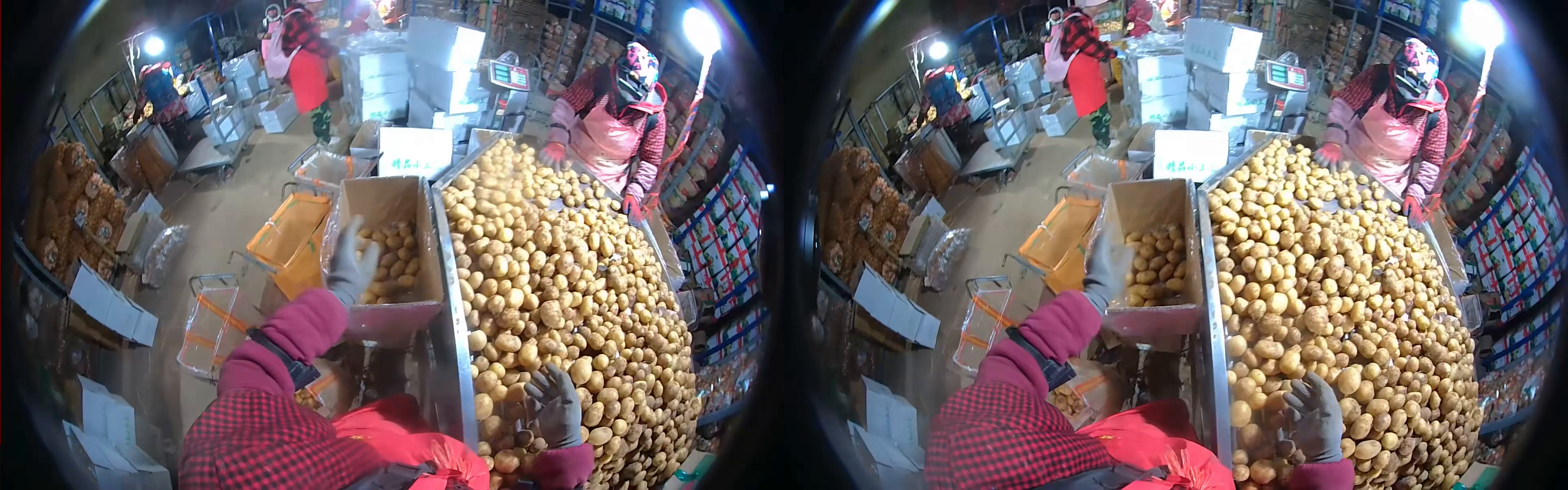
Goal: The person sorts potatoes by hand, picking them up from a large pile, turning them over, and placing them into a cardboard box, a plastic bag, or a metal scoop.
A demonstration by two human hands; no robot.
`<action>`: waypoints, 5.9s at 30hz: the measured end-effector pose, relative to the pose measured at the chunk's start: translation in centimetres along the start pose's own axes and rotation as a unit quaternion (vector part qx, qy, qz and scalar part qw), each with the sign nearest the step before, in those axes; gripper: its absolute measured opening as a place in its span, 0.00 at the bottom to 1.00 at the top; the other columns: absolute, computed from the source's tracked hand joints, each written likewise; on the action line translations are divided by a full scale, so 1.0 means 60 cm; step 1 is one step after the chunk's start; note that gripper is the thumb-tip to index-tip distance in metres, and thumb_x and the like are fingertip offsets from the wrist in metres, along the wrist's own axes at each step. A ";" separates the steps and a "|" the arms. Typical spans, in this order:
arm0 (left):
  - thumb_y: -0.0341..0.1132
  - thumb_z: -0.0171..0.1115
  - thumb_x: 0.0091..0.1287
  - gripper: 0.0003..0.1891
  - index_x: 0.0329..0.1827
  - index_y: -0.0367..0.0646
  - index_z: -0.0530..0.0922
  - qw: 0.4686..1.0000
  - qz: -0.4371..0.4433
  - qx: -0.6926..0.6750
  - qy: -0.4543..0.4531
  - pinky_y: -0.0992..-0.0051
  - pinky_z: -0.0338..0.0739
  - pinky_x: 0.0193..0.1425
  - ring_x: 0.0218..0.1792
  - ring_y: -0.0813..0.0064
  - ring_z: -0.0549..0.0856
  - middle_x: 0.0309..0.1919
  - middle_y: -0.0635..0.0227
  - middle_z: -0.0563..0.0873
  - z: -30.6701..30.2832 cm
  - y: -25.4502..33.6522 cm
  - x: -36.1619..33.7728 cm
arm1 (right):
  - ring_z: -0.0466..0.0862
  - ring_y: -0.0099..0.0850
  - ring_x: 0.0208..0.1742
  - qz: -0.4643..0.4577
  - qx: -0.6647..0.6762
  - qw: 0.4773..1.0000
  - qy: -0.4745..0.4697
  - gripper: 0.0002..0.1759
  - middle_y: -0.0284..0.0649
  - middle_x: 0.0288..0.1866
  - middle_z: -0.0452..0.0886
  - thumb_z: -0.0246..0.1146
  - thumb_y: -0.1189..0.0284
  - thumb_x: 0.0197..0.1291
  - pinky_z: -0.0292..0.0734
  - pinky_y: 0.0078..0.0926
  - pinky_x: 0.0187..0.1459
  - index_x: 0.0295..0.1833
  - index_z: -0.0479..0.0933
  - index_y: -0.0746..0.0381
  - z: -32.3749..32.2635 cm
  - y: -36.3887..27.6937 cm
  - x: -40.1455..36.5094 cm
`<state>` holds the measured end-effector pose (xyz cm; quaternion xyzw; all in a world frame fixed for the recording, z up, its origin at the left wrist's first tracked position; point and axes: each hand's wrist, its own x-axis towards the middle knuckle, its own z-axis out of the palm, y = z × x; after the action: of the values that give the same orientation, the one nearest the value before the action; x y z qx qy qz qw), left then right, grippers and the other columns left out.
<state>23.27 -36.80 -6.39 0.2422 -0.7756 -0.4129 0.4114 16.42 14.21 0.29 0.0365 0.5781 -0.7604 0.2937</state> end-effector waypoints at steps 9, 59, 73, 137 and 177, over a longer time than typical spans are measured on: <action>0.49 0.69 0.69 0.39 0.82 0.46 0.69 0.835 0.325 0.046 -0.441 0.47 0.62 0.81 0.77 0.40 0.69 0.78 0.44 0.70 0.240 0.262 -0.126 | 0.87 0.36 0.59 -0.058 0.074 0.996 -0.001 0.26 0.47 0.66 0.83 0.58 0.54 0.81 0.83 0.33 0.57 0.74 0.75 0.57 -0.049 -0.086 0.083; 0.38 0.64 0.64 0.16 0.57 0.59 0.82 0.648 0.567 0.119 -0.495 0.31 0.63 0.70 0.65 0.64 0.79 0.58 0.66 0.81 0.711 0.334 -0.144 | 0.82 0.28 0.43 0.007 0.260 0.965 0.041 0.29 0.41 0.54 0.82 0.59 0.56 0.82 0.78 0.25 0.45 0.76 0.71 0.64 -0.112 -0.075 0.101; 0.47 0.71 0.60 0.22 0.57 0.55 0.83 0.737 0.469 0.158 -0.461 0.44 0.73 0.59 0.62 0.54 0.79 0.53 0.60 0.82 0.824 0.351 -0.096 | 0.88 0.34 0.54 -0.001 0.224 0.972 0.075 0.33 0.48 0.61 0.85 0.58 0.52 0.82 0.84 0.30 0.55 0.77 0.70 0.66 -0.119 -0.071 0.090; 0.40 0.71 0.62 0.11 0.46 0.54 0.85 0.652 0.615 0.205 -0.394 0.49 0.72 0.64 0.71 0.56 0.76 0.57 0.68 0.84 0.880 0.398 -0.033 | 0.87 0.34 0.58 0.019 0.191 0.980 0.044 0.33 0.47 0.63 0.83 0.55 0.54 0.82 0.83 0.33 0.61 0.79 0.69 0.67 -0.123 -0.098 0.083; 0.34 0.69 0.69 0.17 0.61 0.51 0.86 0.754 0.496 0.076 -0.423 0.56 0.79 0.68 0.61 0.53 0.86 0.59 0.59 0.89 0.714 0.359 0.077 | 0.88 0.34 0.56 0.020 0.181 0.982 0.044 0.32 0.42 0.62 0.86 0.59 0.52 0.80 0.82 0.33 0.58 0.79 0.70 0.61 -0.121 -0.082 0.089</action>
<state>-15.91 -9.52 0.01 -0.3460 -0.9105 -0.1512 0.1687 7.54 19.35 0.04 0.1341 0.4422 -0.8441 0.2721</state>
